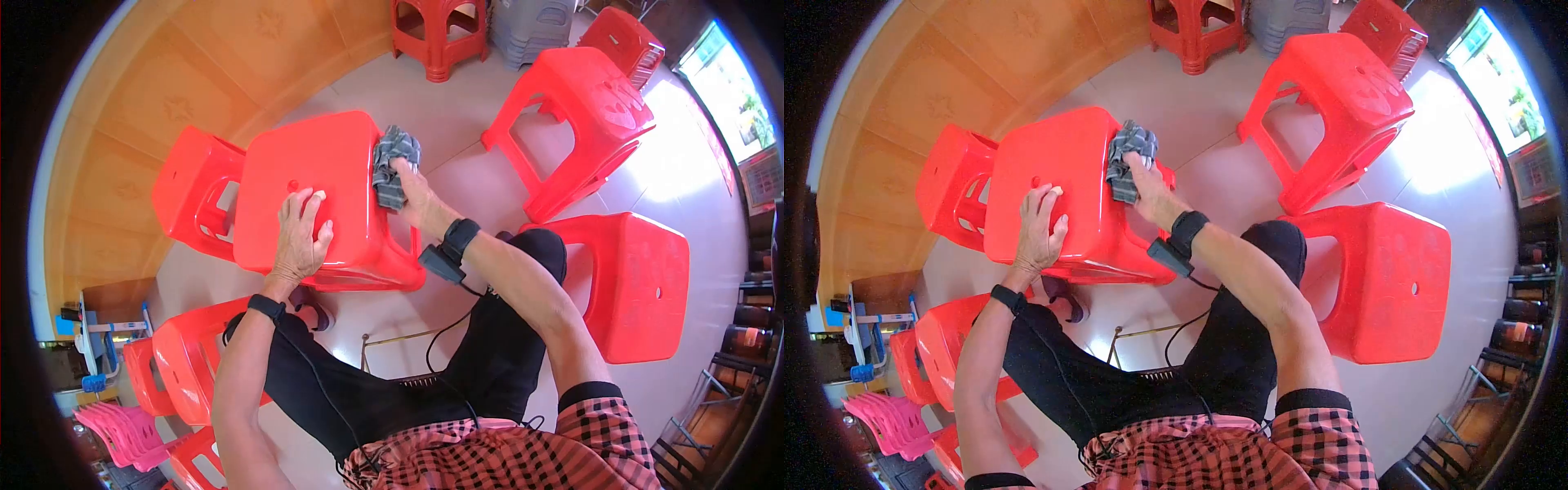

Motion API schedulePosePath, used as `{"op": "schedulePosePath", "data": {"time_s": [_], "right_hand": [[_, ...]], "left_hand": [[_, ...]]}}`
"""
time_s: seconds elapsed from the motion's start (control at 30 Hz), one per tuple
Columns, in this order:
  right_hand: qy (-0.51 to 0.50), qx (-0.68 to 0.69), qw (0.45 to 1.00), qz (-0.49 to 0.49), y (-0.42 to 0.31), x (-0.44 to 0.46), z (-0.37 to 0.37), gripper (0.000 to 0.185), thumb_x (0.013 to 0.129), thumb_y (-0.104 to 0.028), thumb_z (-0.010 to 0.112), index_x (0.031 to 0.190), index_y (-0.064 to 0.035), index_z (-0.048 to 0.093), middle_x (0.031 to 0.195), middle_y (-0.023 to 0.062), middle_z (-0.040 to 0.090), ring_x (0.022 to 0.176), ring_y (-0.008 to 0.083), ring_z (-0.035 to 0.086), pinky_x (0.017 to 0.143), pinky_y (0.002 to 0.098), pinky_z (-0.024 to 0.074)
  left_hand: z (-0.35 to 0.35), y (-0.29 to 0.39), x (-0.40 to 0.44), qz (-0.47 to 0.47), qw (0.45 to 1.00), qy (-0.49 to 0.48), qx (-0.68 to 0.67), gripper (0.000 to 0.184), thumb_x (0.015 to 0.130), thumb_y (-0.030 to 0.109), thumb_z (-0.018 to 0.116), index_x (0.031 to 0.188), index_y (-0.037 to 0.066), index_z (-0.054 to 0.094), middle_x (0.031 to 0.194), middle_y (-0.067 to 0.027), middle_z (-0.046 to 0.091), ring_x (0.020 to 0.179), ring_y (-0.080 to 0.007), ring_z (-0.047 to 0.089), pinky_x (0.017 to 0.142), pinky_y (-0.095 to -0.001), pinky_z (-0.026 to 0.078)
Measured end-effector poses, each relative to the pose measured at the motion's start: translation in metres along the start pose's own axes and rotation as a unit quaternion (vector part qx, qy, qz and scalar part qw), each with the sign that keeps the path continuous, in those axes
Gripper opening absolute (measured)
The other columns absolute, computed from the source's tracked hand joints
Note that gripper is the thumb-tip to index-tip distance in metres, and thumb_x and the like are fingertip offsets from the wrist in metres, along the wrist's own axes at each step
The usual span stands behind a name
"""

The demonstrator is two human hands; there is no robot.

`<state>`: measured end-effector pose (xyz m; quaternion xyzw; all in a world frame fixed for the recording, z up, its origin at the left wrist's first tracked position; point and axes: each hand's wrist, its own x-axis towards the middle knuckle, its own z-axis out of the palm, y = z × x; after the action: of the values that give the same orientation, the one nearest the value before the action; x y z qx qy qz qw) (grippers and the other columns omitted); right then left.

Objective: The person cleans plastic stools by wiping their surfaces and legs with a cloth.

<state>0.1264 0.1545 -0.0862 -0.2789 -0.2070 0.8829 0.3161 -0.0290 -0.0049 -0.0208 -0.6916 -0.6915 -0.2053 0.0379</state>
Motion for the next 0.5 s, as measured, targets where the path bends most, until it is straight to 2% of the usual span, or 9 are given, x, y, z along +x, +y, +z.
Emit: {"op": "schedulePosePath", "data": {"time_s": [0.1, 0.2, 0.33, 0.47, 0.5], "right_hand": [[0.06, 0.002, 0.998, -0.022, 0.003, -0.024, 0.01, 0.015, 0.085, -0.026, 0.057, 0.095, -0.0163, 0.054, 0.081, -0.0029, 0.059, 0.071, 0.0117, 0.058, 0.061, 0.0297, 0.048], [0.021, 0.02, 0.999, -0.032, 0.011, -0.039, 0.005, 0.014, 0.086, -0.026, 0.055, 0.095, -0.0162, 0.053, 0.081, -0.0025, 0.059, 0.07, 0.0123, 0.058, 0.061, 0.0301, 0.0481], [0.051, 0.036, 0.998, 0.003, 0.022, -0.066, 0.001, 0.013, 0.088, -0.027, 0.052, 0.095, -0.0159, 0.053, 0.082, -0.0013, 0.06, 0.071, 0.0136, 0.058, 0.064, 0.0323, 0.0494], [0.05, 0.042, 0.998, 0.016, 0.039, -0.088, 0.001, 0.017, 0.088, -0.029, 0.053, 0.099, -0.0151, 0.054, 0.087, 0.0003, 0.061, 0.078, 0.0161, 0.061, 0.071, 0.0351, 0.0512], [0.039, 0.042, 0.998, 0.032, 0.043, -0.091, -0.001, 0.02, 0.087, -0.029, 0.054, 0.102, -0.0149, 0.054, 0.092, 0.0005, 0.061, 0.084, 0.0171, 0.062, 0.075, 0.0368, 0.0517]], "left_hand": [[0.0, -0.007, -0.001, 0.004, 1.0, -0.011, -0.016, 0.046, 0.079, 0.012, 0.056, 0.123, 0.002, 0.046, 0.126, -0.0184, 0.042, 0.119, -0.0373, 0.039, 0.104, -0.0456, 0.03], [-0.004, -0.016, -0.003, 0.015, 0.999, -0.027, -0.018, 0.046, 0.079, 0.01, 0.054, 0.123, 0.002, 0.046, 0.127, -0.0186, 0.042, 0.119, -0.038, 0.038, 0.105, -0.0457, 0.029], [-0.01, -0.025, -0.007, 0.028, 0.999, -0.037, -0.018, 0.047, 0.079, 0.011, 0.056, 0.124, 0.003, 0.046, 0.13, -0.0177, 0.04, 0.121, -0.0383, 0.036, 0.104, -0.0467, 0.029], [-0.021, -0.032, -0.016, 0.028, 0.998, -0.052, -0.008, 0.048, 0.079, 0.011, 0.055, 0.125, 0.003, 0.045, 0.13, -0.0179, 0.04, 0.121, -0.0383, 0.036, 0.105, -0.0467, 0.028], [-0.023, -0.035, -0.019, 0.02, 0.999, -0.05, -0.001, 0.048, 0.079, 0.01, 0.054, 0.125, 0.002, 0.045, 0.13, -0.0182, 0.04, 0.121, -0.0383, 0.036, 0.105, -0.0468, 0.028]]}}
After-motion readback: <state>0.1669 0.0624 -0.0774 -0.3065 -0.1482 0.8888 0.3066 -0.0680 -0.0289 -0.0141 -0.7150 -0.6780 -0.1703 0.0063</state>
